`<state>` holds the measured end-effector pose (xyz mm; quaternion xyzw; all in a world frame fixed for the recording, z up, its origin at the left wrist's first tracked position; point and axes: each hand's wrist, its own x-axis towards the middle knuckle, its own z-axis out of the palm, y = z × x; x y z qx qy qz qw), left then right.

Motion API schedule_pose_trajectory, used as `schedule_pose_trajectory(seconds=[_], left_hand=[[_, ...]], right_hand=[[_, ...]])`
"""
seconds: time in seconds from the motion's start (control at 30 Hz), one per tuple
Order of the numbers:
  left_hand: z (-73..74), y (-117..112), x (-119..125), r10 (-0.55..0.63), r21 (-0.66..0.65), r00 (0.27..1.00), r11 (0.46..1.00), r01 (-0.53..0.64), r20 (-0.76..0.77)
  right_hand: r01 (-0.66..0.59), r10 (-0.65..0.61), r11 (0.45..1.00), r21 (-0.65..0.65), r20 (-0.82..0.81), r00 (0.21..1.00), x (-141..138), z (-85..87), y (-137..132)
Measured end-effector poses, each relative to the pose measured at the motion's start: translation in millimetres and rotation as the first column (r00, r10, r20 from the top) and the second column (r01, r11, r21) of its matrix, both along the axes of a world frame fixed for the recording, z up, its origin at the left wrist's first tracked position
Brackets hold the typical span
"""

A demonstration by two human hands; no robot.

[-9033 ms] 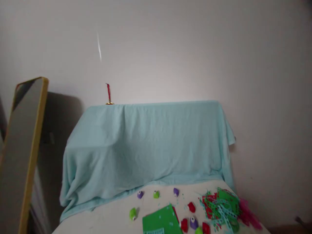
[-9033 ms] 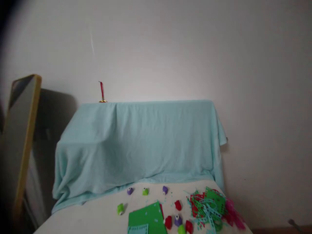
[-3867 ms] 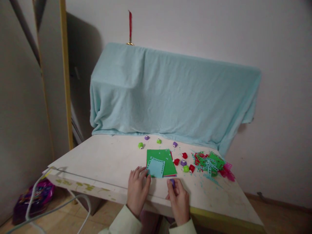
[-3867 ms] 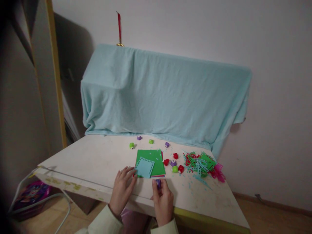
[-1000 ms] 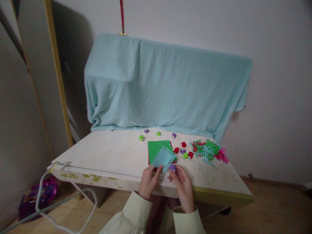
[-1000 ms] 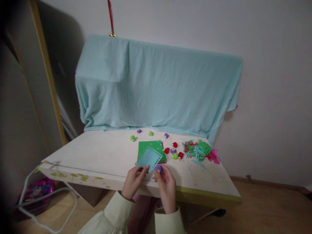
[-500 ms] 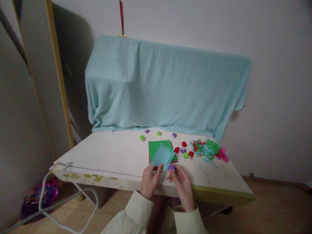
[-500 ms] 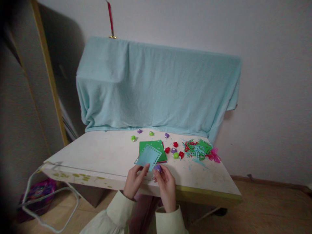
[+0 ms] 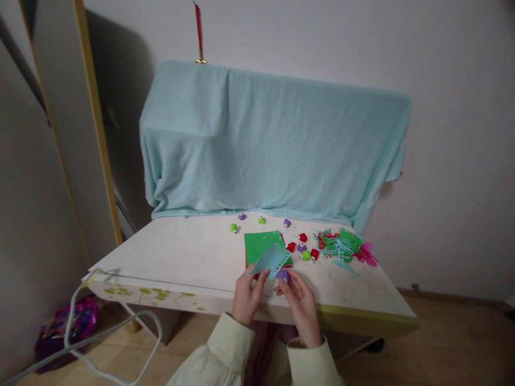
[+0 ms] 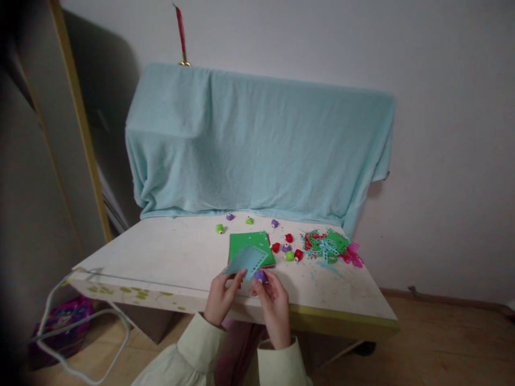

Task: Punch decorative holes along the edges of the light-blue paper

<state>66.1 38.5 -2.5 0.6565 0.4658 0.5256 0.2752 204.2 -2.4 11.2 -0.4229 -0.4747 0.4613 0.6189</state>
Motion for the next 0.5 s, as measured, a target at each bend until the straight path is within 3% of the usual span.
schedule_pose_trajectory(seconds=[0.5], left_hand=[[1.9, 1.0, 1.9, -0.041, 0.004, 0.999, 0.999, 0.041, -0.02]], right_hand=[[0.035, -0.035, 0.999, 0.017, 0.01, 0.999, 0.9, -2.7, 4.3]])
